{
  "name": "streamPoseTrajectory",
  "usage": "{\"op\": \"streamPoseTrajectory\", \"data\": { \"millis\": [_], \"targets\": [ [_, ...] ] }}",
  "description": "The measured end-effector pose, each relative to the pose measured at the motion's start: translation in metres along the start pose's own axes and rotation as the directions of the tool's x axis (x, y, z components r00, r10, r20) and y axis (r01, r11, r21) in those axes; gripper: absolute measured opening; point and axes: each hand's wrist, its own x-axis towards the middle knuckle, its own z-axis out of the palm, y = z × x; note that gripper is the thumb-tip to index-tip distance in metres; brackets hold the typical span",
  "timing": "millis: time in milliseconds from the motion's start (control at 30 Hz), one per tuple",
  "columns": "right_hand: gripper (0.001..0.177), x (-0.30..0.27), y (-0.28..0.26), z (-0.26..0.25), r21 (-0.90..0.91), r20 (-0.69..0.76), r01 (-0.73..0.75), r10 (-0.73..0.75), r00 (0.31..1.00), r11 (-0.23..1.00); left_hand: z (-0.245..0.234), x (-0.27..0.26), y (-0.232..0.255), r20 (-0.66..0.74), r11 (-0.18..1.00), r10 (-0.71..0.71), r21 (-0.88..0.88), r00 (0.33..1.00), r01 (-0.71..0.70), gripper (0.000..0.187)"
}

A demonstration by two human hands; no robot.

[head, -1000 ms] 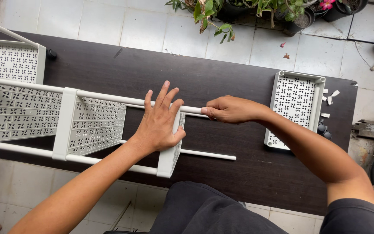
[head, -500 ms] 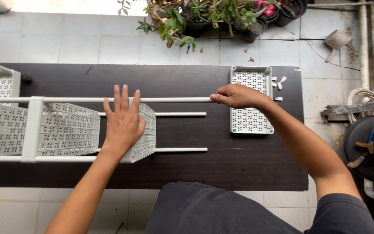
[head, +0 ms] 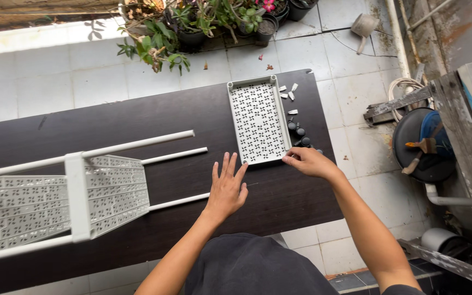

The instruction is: The person assembles a three-tier plastic rolling cart by inserting vertical poles into perforated shelves, attaching black caster wheels, and securing the frame with small white plastic clips. The cart is then stood upright and placed next to an identical unit.

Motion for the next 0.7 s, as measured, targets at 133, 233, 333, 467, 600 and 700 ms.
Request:
{"op": "streamPoseTrajectory", "data": {
  "millis": [133,233,333,467,600,700],
  "targets": [
    [0.038,-0.009,0.035,0.008,-0.034,-0.018,-0.135,0.135,0.991,0.990,0.044,0.029,0.012,0.072,0.999,0.042,-0.013,0.997,-0.041,0.058],
    [0.035,-0.004,0.054,0.021,-0.047,-0.096,-0.174,0.169,0.981,0.984,0.076,0.053,0.015,0.125,0.998,0.057,-0.023,0.991,-0.054,0.053],
    [0.032,0.011,0.071,0.042,-0.068,-0.223,-0.139,0.121,0.967,0.988,0.110,0.083,0.011,0.159,0.999,0.051,-0.012,0.986,-0.050,0.052],
    [0.037,0.041,0.088,0.068,-0.195,-0.407,-0.104,0.016,0.913,0.975,0.150,0.127,-0.004,0.149,0.999,0.046,-0.015,0.988,-0.045,0.056],
    [0.047,0.066,0.097,0.081,-0.332,-0.466,-0.116,-0.056,0.883,0.936,0.180,0.166,-0.020,0.120,0.997,0.068,0.040,0.990,-0.073,0.067],
    [0.049,0.078,0.100,0.085,-0.385,-0.486,-0.102,-0.107,0.867,0.917,0.194,0.186,-0.027,0.096,0.986,0.089,0.129,0.991,-0.101,0.072]
  ]
}}
